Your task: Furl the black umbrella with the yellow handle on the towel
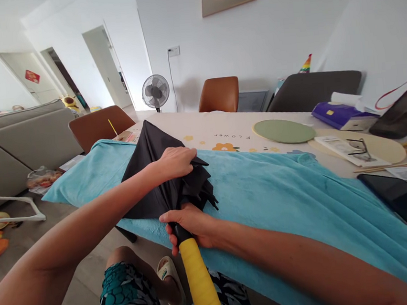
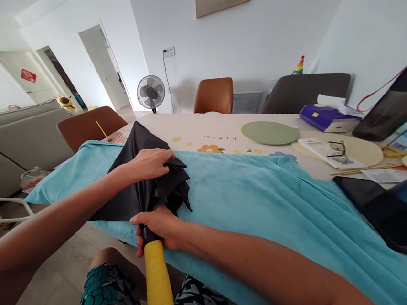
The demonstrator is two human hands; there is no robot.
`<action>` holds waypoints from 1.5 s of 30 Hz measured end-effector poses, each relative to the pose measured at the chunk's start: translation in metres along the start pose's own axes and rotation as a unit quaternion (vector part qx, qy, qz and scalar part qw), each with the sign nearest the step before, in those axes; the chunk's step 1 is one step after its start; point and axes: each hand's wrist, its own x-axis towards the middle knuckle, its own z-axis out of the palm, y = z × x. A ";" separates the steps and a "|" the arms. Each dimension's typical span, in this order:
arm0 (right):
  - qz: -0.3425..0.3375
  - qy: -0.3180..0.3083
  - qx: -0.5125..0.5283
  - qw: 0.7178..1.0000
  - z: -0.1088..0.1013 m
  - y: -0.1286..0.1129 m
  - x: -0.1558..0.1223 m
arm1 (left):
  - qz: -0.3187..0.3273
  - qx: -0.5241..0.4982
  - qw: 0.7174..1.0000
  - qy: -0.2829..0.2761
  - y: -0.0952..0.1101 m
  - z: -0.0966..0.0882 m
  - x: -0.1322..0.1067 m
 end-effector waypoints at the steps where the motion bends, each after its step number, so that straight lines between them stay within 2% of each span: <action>1: 0.001 0.001 0.000 1.000 0.000 0.000 0.001 | -0.022 -0.003 0.999 0.030 -0.002 -0.002 -0.003; 4: 0.003 0.011 0.003 1.000 0.001 0.000 0.000 | -0.109 -0.036 0.982 0.152 -0.010 -0.012 -0.023; 7: 0.017 0.015 0.005 1.000 0.002 -0.001 -0.001 | -0.186 -0.087 0.942 0.265 -0.023 -0.021 -0.055; 9: 0.035 0.013 0.003 0.999 0.003 -0.002 -0.002 | -0.230 -0.115 0.914 0.314 -0.034 -0.018 -0.080; 11: 0.041 0.017 0.000 0.999 0.004 -0.003 -0.003 | -0.277 -0.134 0.892 0.332 -0.045 -0.004 -0.107; 13: 0.038 0.023 -0.003 0.999 0.005 -0.005 -0.004 | -0.321 -0.158 0.878 0.319 -0.055 0.022 -0.132; 15: 0.038 0.025 -0.011 0.999 0.006 -0.006 -0.005 | -0.350 -0.202 0.870 0.281 -0.063 0.052 -0.153; 18: 0.030 0.024 -0.015 0.999 0.007 -0.006 -0.006 | -0.366 -0.270 0.862 0.221 -0.071 0.088 -0.173; 21: 0.019 0.025 -0.015 0.999 0.007 -0.006 -0.006 | -0.380 -0.283 0.864 0.171 -0.075 0.101 -0.179; 24: 0.035 0.025 -0.022 0.999 0.007 -0.006 -0.005 | -0.395 -0.239 0.876 0.142 -0.075 0.093 -0.174; 26: 0.052 0.026 -0.019 0.998 0.007 -0.006 -0.005 | -0.379 -0.187 0.891 0.166 -0.069 0.082 -0.168; 28: 0.064 0.031 -0.015 0.997 0.007 -0.006 -0.004 | -0.341 -0.131 0.903 0.227 -0.059 0.070 -0.161; 30: 0.065 0.035 -0.015 0.997 0.006 -0.006 -0.004 | -0.285 -0.100 0.908 0.292 -0.044 0.058 -0.151; 32: 0.047 0.034 -0.018 0.998 0.005 -0.005 -0.003 | -0.206 -0.108 0.917 0.326 -0.026 0.047 -0.139; 34: 0.020 0.024 -0.019 0.999 0.004 -0.003 -0.003 | -0.104 -0.119 0.937 0.312 -0.009 0.037 -0.125; 37: -0.014 0.007 -0.017 1.000 0.004 -0.001 -0.003 | 0.022 -0.105 0.963 0.249 0.006 0.032 -0.105; 41: -0.021 0.003 -0.014 1.000 0.004 -0.001 -0.003 | 0.078 -0.104 0.973 0.192 0.002 0.040 -0.096; 45: -0.011 0.001 0.002 1.000 0.005 -0.001 -0.002 | 0.098 -0.136 0.973 0.156 -0.014 0.053 -0.112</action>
